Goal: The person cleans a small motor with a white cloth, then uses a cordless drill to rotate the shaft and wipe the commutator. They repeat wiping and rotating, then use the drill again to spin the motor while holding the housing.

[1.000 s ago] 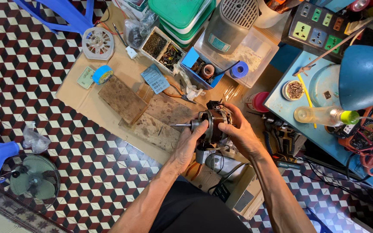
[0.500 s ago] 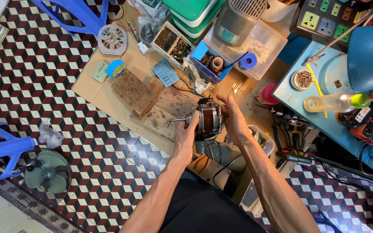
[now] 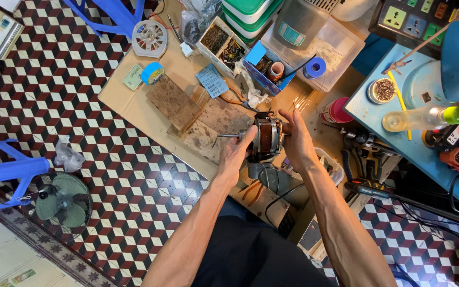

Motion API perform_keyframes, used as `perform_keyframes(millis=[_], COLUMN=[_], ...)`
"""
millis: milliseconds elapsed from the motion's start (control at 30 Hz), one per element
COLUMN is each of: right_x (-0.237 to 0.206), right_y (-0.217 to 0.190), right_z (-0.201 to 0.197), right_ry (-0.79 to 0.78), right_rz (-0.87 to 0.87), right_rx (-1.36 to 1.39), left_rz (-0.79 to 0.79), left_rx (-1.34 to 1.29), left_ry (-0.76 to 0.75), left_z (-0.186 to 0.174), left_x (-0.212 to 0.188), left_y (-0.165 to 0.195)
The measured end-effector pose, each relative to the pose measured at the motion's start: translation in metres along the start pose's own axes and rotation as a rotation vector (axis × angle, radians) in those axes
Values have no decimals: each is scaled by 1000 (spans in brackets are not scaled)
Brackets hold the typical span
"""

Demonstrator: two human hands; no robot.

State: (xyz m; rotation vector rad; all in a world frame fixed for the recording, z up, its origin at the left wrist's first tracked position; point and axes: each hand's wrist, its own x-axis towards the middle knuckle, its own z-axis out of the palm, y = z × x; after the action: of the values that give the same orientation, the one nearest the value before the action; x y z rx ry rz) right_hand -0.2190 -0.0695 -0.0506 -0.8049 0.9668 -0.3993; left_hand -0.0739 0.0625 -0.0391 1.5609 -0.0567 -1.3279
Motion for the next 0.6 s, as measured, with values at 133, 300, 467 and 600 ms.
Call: perform_keyframes(millis=[133,300,467,600], right_x=[-1,-3,-9,-6], right_y=[2,5,9,10], right_z=[2,3,-4,-5], right_ry=[22,-1,16,13], right_rz=[33,29,19,-12], right_rx=[63,173,187,187], left_rz=[50,95,164,71], left_rx=[-163,-174,-106,-140], left_ry=[37,-5,13,21], left_z=[2,2,3,-2], left_x=[-5,-10,-3,7], left_y=[6,7,-4,-13])
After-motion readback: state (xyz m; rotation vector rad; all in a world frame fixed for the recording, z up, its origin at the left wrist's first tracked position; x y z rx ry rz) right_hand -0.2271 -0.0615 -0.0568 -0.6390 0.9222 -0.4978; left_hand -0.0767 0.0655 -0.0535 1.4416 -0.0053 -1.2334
